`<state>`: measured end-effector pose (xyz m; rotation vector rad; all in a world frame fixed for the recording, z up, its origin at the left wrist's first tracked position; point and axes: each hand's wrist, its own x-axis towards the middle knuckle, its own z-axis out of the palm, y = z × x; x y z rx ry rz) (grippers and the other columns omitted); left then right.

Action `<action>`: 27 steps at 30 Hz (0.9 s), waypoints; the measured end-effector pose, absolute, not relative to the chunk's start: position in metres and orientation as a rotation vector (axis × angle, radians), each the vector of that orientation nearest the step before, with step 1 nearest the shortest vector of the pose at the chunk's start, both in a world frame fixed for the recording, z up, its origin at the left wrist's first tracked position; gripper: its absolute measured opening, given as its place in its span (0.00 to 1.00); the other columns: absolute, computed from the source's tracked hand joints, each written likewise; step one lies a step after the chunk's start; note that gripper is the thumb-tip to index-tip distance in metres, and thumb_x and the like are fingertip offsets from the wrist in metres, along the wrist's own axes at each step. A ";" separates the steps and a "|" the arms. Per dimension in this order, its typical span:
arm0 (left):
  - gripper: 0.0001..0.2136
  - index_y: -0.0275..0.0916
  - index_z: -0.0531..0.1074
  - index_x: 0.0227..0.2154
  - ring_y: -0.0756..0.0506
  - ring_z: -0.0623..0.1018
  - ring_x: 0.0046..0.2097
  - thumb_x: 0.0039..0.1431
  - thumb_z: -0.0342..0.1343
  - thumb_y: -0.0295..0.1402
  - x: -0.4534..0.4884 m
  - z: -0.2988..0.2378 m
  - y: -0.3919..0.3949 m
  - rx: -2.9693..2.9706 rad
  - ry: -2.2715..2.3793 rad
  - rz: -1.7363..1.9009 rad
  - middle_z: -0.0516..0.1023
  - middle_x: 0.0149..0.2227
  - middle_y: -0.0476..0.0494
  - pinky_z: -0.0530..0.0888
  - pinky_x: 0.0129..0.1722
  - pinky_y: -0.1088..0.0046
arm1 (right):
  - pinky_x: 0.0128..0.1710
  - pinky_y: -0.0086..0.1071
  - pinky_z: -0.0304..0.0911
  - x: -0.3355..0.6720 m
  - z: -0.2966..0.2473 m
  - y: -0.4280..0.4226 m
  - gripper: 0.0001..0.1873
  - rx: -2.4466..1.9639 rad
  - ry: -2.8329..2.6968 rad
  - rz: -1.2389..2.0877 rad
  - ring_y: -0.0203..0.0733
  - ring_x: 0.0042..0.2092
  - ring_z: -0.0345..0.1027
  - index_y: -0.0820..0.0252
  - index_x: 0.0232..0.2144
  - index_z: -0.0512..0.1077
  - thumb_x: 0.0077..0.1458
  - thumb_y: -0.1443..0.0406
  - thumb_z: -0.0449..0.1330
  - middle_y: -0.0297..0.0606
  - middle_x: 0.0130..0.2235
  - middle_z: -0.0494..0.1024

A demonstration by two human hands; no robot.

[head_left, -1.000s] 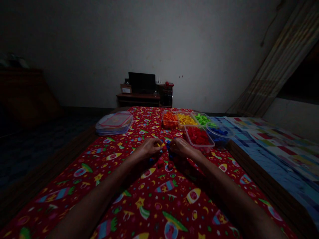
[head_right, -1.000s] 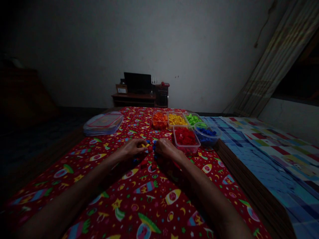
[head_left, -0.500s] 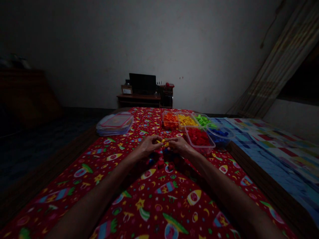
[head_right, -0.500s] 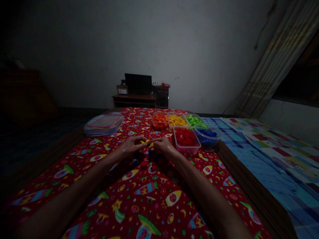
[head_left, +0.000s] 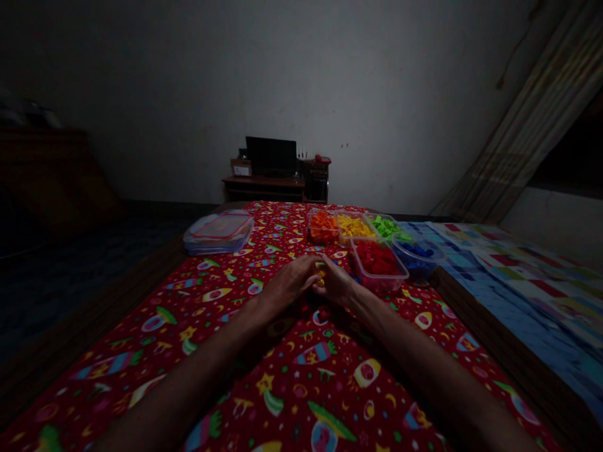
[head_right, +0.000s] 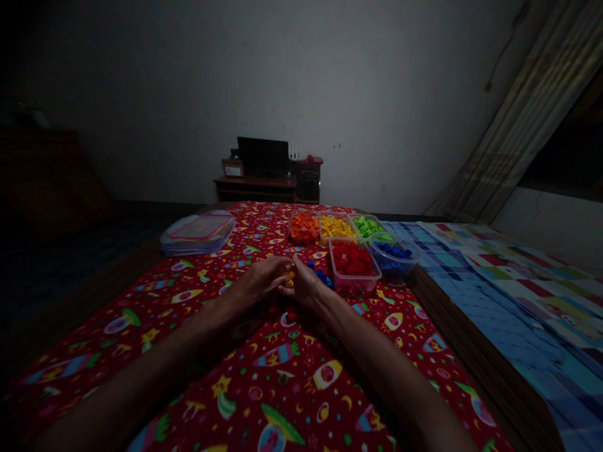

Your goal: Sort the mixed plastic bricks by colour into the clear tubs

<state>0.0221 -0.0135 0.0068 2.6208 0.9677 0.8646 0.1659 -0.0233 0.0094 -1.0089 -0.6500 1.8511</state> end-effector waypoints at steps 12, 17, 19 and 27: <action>0.24 0.39 0.56 0.57 0.39 0.65 0.58 0.59 0.52 0.37 0.013 0.006 -0.008 2.671 0.912 1.069 0.66 0.56 0.35 0.64 0.57 0.57 | 0.29 0.24 0.64 0.165 -0.016 -0.013 0.07 -0.744 -0.865 1.813 0.30 0.26 0.64 0.60 0.30 0.69 0.51 0.62 0.61 0.30 0.25 0.71; 0.28 0.39 0.57 0.59 0.37 0.61 0.61 0.60 0.43 0.50 0.023 0.002 -0.008 2.364 1.019 0.985 0.63 0.59 0.35 0.58 0.60 0.53 | 0.28 0.24 0.62 0.161 -0.017 -0.015 0.12 -0.725 -0.918 1.819 0.30 0.26 0.64 0.62 0.27 0.70 0.38 0.67 0.69 0.30 0.23 0.71; 0.30 0.39 0.54 0.60 0.37 0.59 0.62 0.62 0.35 0.52 0.030 -0.002 -0.010 2.154 1.017 0.955 0.60 0.61 0.34 0.59 0.59 0.53 | 0.29 0.25 0.62 0.161 -0.020 -0.015 0.15 -0.704 -0.927 1.818 0.30 0.27 0.66 0.62 0.27 0.71 0.33 0.67 0.70 0.30 0.25 0.73; 0.32 0.40 0.45 0.63 0.39 0.57 0.63 0.62 0.34 0.53 0.028 0.007 -0.005 1.927 1.039 1.194 0.55 0.63 0.33 0.58 0.60 0.54 | 0.26 0.21 0.61 0.168 -0.010 -0.019 0.16 -0.768 -0.967 1.795 0.29 0.27 0.67 0.63 0.26 0.72 0.32 0.67 0.71 0.32 0.26 0.74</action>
